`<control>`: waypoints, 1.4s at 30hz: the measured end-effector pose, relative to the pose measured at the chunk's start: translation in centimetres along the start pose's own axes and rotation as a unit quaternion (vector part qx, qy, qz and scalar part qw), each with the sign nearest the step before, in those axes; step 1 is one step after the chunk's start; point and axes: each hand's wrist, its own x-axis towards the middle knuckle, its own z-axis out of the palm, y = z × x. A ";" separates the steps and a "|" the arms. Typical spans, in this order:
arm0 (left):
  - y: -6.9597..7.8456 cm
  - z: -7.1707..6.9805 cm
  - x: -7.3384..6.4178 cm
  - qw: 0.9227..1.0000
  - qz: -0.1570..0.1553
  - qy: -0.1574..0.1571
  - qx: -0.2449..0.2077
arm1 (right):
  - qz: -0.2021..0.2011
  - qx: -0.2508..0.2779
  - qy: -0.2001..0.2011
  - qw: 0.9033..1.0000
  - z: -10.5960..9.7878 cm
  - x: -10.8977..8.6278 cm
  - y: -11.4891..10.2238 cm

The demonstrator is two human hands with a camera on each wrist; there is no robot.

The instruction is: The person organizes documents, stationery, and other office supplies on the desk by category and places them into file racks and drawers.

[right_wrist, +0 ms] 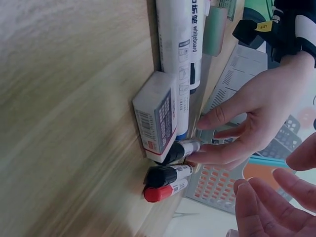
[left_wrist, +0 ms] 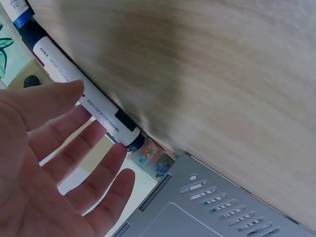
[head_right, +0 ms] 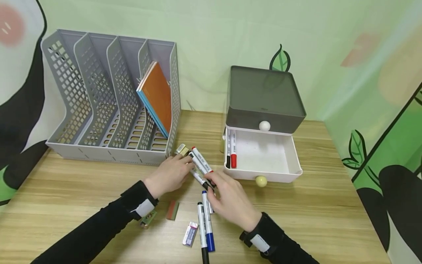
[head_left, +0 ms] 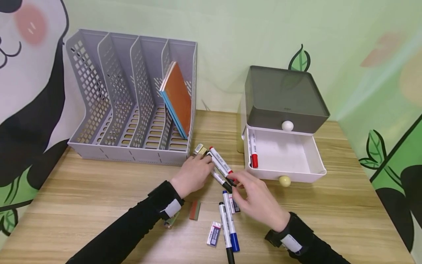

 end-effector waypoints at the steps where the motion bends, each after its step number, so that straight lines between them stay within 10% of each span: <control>1: 0.0 0.0 0.0 1.000 0.001 0.002 0.002 | -0.001 0.000 0.001 1.000 0.0 0.0 0.0; 23: -0.2 -0.9 -0.5 0.999 0.009 -0.042 0.004 | -0.014 -0.010 0.016 1.000 0.0 -0.4 0.3; 32: -0.9 -3.1 -1.6 0.994 0.021 -0.002 -0.105 | -0.035 0.007 0.049 0.998 -0.5 -0.2 0.1; 42: -2.0 -4.4 -1.8 0.967 0.054 0.075 -0.236 | -0.054 0.026 0.063 0.996 -1.6 0.2 -0.4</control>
